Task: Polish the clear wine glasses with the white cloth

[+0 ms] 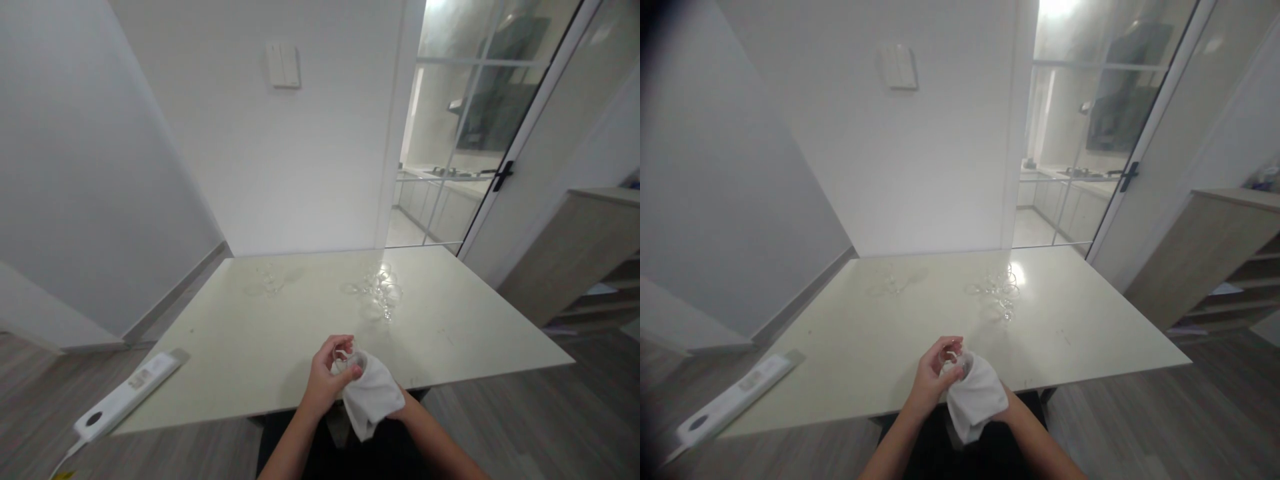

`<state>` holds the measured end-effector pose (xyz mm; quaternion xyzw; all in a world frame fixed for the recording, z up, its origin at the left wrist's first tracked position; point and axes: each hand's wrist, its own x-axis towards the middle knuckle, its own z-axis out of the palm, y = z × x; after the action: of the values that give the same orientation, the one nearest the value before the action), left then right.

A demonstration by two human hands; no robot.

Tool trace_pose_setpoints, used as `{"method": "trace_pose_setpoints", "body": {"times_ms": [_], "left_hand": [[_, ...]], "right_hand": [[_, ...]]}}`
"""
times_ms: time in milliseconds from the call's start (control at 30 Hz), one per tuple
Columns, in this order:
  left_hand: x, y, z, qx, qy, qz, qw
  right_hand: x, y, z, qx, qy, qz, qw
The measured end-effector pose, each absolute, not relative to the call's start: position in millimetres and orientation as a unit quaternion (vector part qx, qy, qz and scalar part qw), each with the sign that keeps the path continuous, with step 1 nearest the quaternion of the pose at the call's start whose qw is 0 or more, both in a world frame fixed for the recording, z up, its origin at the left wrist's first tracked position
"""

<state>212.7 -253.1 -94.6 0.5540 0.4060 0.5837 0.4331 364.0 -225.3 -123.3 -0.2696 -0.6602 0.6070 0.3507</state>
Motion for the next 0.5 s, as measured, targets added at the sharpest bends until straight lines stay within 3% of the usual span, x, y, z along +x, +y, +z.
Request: {"method": "trace_pose_setpoints", "body": {"times_ms": [167, 267, 400, 500], "left_hand": [[205.4, -256.4, -86.6, 0.523, 0.347, 0.606, 0.489], [203.1, -259.6, -77.4, 0.511, 0.349, 0.654, 0.435], [199.7, -262.9, -69.0, 0.49, 0.366, 0.715, 0.339], [199.5, -265.1, -67.3, 0.525, 0.389, 0.686, 0.319]], "right_hand": [[376.8, -231.5, -122.9, -0.297, -0.483, 0.736, 0.37], [378.9, -227.6, -131.3, -0.325, -0.357, 0.792, 0.372], [379.0, -222.3, -140.8, -0.345, -0.253, 0.789, 0.442], [379.7, -228.1, -141.4, -0.301, -0.246, 0.822, 0.417]]}}
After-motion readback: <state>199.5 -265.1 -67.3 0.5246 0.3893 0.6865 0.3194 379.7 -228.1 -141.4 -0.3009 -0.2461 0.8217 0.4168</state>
